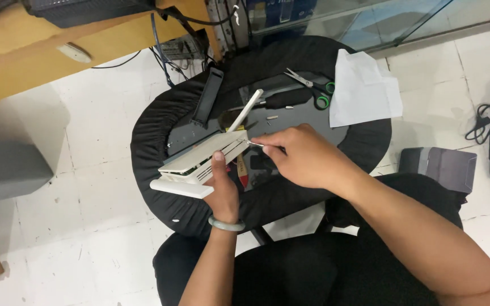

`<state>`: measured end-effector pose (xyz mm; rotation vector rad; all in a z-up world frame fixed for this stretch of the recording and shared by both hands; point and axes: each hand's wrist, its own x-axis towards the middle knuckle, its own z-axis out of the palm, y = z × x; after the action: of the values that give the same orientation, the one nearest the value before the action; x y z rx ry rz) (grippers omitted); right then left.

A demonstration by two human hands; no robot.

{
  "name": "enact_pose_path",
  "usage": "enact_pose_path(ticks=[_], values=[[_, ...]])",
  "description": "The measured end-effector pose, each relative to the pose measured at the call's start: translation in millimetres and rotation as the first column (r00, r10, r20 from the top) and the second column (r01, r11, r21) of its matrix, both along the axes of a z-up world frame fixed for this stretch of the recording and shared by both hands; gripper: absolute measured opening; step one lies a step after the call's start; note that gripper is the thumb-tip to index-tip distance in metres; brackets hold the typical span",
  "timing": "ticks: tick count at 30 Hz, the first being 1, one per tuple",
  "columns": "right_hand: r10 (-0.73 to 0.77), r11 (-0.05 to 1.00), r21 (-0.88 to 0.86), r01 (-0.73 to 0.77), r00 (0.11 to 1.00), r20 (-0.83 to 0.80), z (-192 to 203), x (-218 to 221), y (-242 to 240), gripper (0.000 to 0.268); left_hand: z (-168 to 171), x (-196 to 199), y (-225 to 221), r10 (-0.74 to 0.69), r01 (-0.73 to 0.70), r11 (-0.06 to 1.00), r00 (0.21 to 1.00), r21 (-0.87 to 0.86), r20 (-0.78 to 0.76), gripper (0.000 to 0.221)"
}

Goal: Disassembling a wireless router and cleaning its internal circuit board using a screwdriver and a brush

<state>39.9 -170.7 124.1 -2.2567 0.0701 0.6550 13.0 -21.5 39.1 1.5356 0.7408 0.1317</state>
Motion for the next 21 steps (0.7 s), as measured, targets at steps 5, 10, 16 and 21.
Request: enact_pose_path(ticks=[5,10,16,21], values=[[0.149,0.987,-0.052,-0.154,0.984,-0.094,-10.8,21.1,-26.3,0.034,26.7,2.1,-6.3,-0.135,0.153,0.985,0.969,0.075,-0.205,0.110],[0.210,0.977,0.001,-0.213,0.962,-0.173,1.6,16.9,-34.3,0.036,-36.8,-10.4,1.7,-0.220,0.239,0.960,0.966,0.143,-0.136,0.111],[0.260,0.965,0.016,-0.263,0.942,-0.213,24.2,13.4,-41.3,0.040,-71.0,-12.0,32.5,-0.319,0.344,0.939,0.861,0.009,0.397,0.080],[0.282,0.924,0.313,-0.219,0.944,-0.172,5.3,-1.2,-86.0,0.040,-89.0,-6.4,44.1,-0.309,0.351,0.936,0.830,-0.006,0.464,0.071]])
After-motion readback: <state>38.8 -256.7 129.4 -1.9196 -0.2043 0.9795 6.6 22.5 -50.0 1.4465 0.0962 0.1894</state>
